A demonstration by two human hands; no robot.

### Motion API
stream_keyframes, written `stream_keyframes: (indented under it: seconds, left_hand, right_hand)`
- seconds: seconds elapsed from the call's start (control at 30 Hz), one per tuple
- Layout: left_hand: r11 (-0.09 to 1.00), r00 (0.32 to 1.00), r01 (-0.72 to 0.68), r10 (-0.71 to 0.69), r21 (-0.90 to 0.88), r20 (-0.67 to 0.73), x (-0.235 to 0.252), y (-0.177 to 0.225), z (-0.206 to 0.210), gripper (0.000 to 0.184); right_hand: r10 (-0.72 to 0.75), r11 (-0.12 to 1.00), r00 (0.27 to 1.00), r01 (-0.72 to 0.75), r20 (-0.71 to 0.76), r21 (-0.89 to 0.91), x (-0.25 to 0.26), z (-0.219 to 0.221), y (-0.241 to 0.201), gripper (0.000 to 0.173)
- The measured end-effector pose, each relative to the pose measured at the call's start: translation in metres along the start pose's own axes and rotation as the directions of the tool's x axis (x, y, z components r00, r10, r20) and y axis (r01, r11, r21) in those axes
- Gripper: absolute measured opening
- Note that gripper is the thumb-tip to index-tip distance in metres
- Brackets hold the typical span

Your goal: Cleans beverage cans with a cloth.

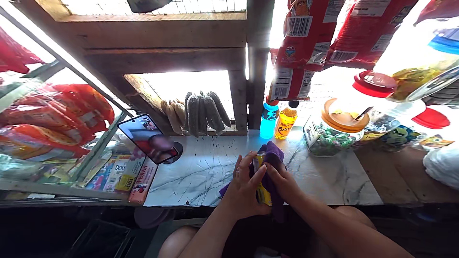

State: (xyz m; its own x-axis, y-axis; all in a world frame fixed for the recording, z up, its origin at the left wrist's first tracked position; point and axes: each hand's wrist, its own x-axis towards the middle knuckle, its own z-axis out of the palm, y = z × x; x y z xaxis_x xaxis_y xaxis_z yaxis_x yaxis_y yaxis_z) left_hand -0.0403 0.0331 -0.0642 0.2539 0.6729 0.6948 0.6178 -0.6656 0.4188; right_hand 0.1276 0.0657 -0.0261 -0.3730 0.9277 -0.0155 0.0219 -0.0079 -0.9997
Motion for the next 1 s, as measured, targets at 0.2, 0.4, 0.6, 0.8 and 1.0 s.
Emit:
stream_keyframes:
  seconds: [0.2,0.4,0.6,0.8,1.0]
  left_hand:
    - [0.980,0.980,0.198,-0.198,0.018,-0.015,0.007,-0.007,-0.006,0.126]
    - [0.991,0.996,0.087,-0.085,-0.097,0.016,0.009,0.009,0.010,0.112]
    - [0.995,0.997,0.006,0.002,-0.102,0.076,0.002,0.024,0.016,0.113]
    - [0.984,0.988,0.034,-0.060,-0.175,-0.143,-0.003,0.035,0.014,0.070]
    - [0.614,0.858,0.463,-0.491,-0.639,0.150,0.000,0.033,0.011,0.037]
  right_hand:
    - [0.033,0.995,0.993,-0.022,0.115,-0.098,0.004,0.002,0.008,0.048]
    - [0.027,0.997,0.999,-0.029,0.019,0.077,0.008,-0.008,0.003,0.035]
    - [0.070,0.940,0.997,-0.056,-0.030,0.336,0.011,-0.018,-0.006,0.044]
    - [-0.010,0.894,0.952,0.146,-0.307,0.424,0.019,-0.023,-0.015,0.030]
    - [-0.117,0.859,0.926,0.276,-0.359,0.431,0.020,-0.022,-0.010,0.030]
